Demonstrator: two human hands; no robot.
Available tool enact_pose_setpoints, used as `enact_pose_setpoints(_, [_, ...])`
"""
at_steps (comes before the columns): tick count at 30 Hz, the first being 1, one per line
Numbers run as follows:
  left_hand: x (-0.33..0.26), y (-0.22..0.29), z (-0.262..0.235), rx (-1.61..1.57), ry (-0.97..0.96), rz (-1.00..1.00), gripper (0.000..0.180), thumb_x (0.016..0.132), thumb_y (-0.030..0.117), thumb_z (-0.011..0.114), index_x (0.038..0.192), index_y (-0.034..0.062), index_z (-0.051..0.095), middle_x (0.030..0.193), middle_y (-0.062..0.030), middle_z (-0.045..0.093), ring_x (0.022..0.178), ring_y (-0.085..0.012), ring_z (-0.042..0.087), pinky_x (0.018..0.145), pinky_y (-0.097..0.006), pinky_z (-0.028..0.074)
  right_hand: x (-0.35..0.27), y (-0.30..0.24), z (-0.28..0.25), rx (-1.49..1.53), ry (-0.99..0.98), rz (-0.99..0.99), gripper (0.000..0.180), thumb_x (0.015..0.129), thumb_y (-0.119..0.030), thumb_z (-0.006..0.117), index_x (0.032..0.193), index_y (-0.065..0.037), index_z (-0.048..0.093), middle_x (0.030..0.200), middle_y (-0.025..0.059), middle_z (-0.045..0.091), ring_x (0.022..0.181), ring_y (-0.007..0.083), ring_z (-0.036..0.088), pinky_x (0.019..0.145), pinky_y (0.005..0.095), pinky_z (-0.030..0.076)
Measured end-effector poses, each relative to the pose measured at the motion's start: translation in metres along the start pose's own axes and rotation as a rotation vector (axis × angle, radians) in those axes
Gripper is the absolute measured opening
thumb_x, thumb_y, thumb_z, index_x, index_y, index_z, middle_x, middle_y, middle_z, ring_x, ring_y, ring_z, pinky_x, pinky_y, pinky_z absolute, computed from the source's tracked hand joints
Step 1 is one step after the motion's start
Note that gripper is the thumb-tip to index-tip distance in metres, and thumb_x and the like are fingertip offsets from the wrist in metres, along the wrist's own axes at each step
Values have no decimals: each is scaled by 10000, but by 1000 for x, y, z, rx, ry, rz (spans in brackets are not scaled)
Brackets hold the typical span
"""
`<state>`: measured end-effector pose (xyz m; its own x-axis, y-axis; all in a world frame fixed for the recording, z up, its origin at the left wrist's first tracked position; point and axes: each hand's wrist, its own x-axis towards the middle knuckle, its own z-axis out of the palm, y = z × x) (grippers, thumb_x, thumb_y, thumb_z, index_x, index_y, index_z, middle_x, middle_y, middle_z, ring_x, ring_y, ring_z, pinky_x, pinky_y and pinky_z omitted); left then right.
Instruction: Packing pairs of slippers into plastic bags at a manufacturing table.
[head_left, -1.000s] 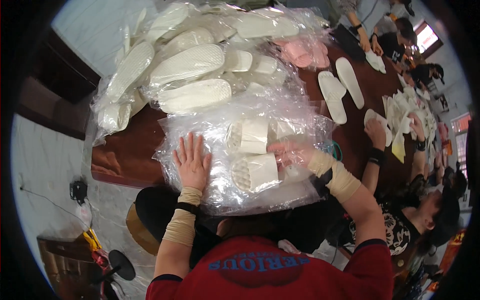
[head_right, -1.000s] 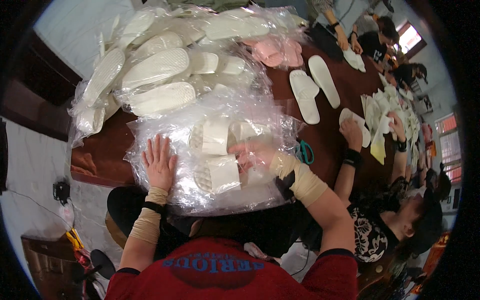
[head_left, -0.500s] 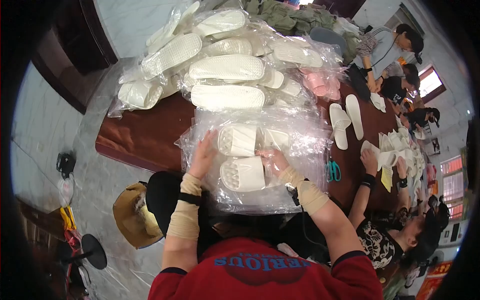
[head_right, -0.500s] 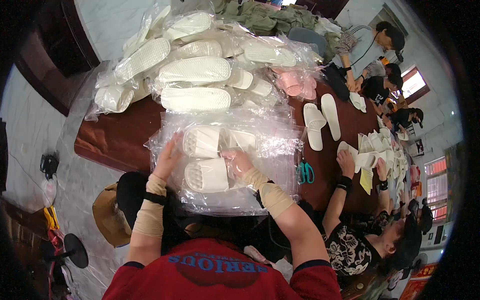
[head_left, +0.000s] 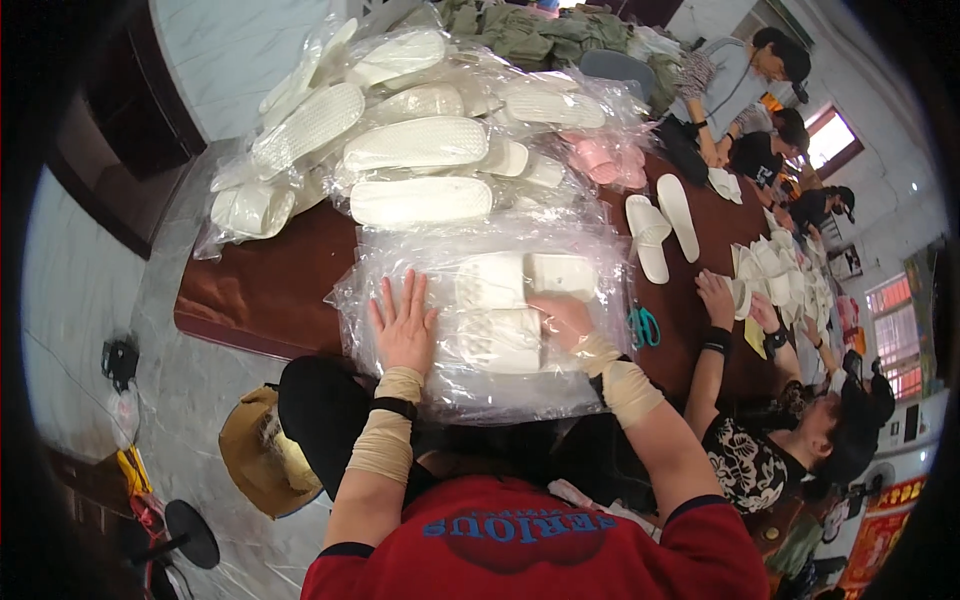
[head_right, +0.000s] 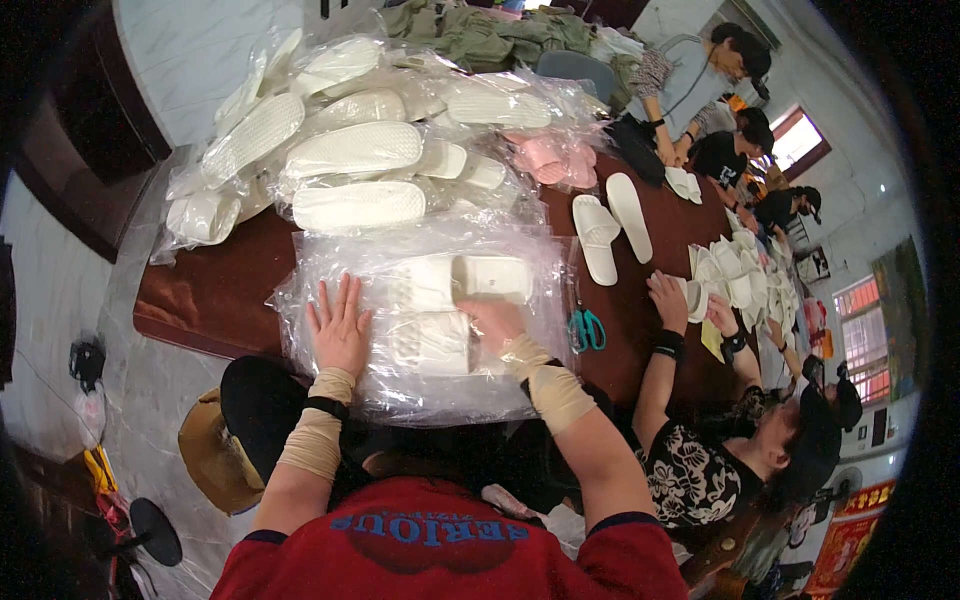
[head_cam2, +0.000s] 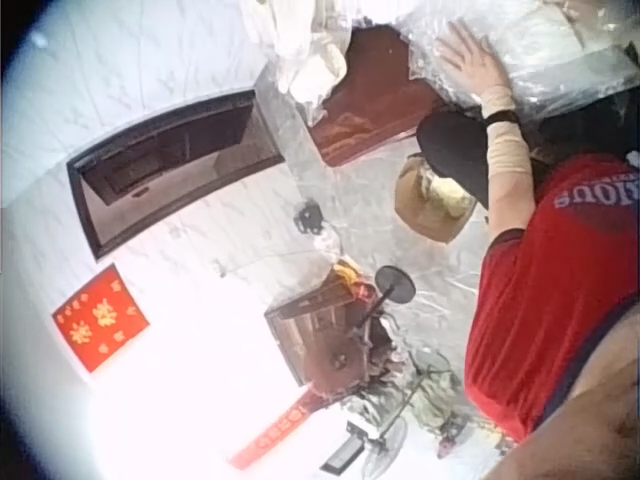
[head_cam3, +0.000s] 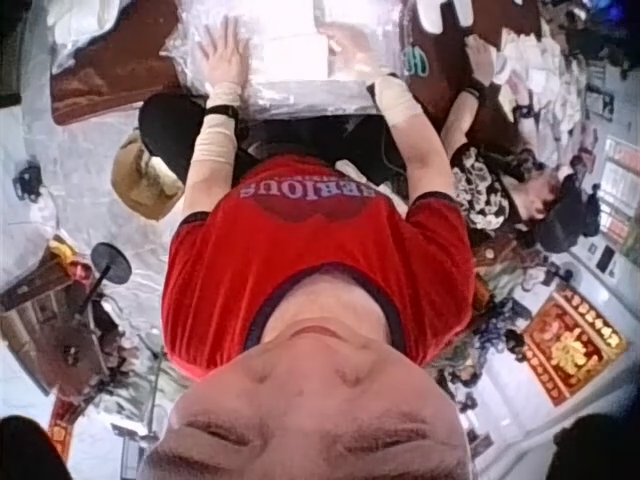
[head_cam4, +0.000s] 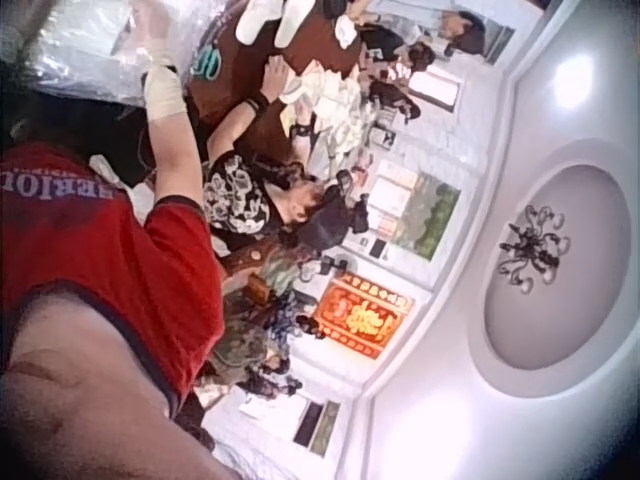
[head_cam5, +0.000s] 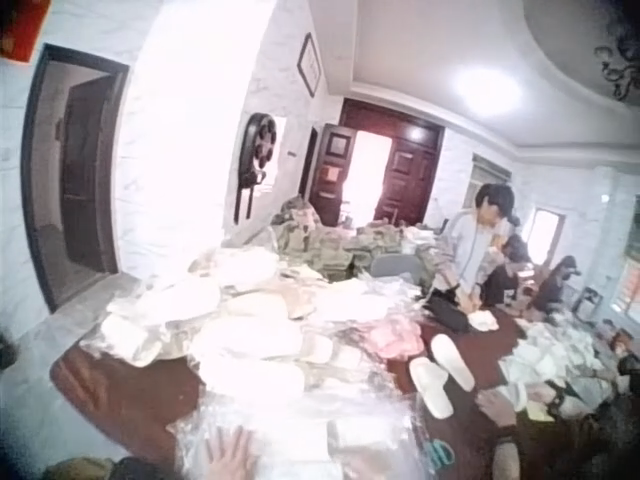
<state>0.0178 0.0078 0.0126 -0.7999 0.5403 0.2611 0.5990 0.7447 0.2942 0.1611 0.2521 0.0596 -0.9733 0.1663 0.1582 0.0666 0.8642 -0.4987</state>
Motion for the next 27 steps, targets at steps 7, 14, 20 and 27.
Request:
enact_pose_setpoints(7, [-3,-4,3,33,27,7,577,966,377,441,1499,224,282,1577,35,214,1464,-306,127,1168,-517,66,-71,60,-96,45,226,530,298,827,7,523,1080,-43,672,946,126,707,870,214,680,781,321,514])
enact_pose_setpoints(14, [-1,1,3,29,28,-2,597,948,352,464,1499,208,285,1581,13,209,1465,-317,116,1166,-528,64,-86,10,-202,73,710,338,259,874,6,553,1107,1,666,981,144,703,885,197,671,820,300,521])
enact_pose_setpoints(20, [-4,-3,3,199,-30,9,609,942,302,485,1503,198,272,1581,7,212,1467,-313,115,1164,-524,66,-10,-127,-90,120,417,-59,233,875,-83,586,1090,-101,673,1077,129,685,932,274,682,825,304,546])
enact_pose_setpoints(27, [0,-4,20,-21,16,14,621,940,316,498,1502,192,267,1584,-1,197,1469,-298,105,1167,-510,61,5,-20,3,539,74,366,328,875,-28,566,1180,-131,631,893,78,637,712,209,635,644,296,520])
